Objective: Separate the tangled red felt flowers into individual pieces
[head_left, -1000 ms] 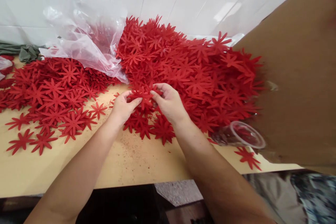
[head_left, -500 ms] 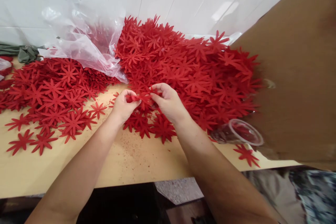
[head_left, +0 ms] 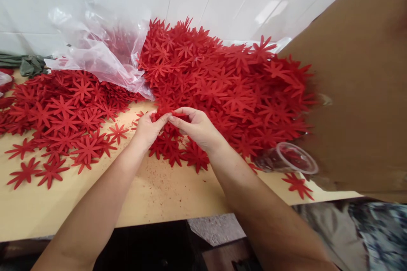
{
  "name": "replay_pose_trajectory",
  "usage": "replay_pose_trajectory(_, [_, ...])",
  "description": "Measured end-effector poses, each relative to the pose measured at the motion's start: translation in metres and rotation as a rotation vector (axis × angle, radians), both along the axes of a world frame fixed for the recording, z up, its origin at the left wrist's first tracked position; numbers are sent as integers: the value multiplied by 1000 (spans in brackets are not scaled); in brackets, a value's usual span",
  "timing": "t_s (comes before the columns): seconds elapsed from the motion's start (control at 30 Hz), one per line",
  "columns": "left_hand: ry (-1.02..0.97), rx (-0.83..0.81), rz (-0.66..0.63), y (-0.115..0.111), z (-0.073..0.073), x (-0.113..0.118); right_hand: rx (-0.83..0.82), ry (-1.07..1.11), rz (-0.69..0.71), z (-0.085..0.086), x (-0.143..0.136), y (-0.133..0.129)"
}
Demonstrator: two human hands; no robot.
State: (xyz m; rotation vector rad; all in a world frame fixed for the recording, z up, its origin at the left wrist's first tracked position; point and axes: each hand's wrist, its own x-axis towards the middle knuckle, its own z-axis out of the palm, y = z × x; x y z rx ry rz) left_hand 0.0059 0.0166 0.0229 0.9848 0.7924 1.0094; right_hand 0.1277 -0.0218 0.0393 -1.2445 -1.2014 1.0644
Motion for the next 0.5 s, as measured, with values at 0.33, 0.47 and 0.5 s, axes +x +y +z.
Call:
replay_pose_trajectory(0.33, [-39,-45,2,2,-2,-2,-28,51,-276,-8,8,10])
replay_pose_trajectory(0.47, [-1,-3,32,1,-1,-1,13,-69,-284,-9,10,8])
replay_pose_trajectory(0.5, [14,-2,44,1,0,-1,0,-66,-243,-9,9,6])
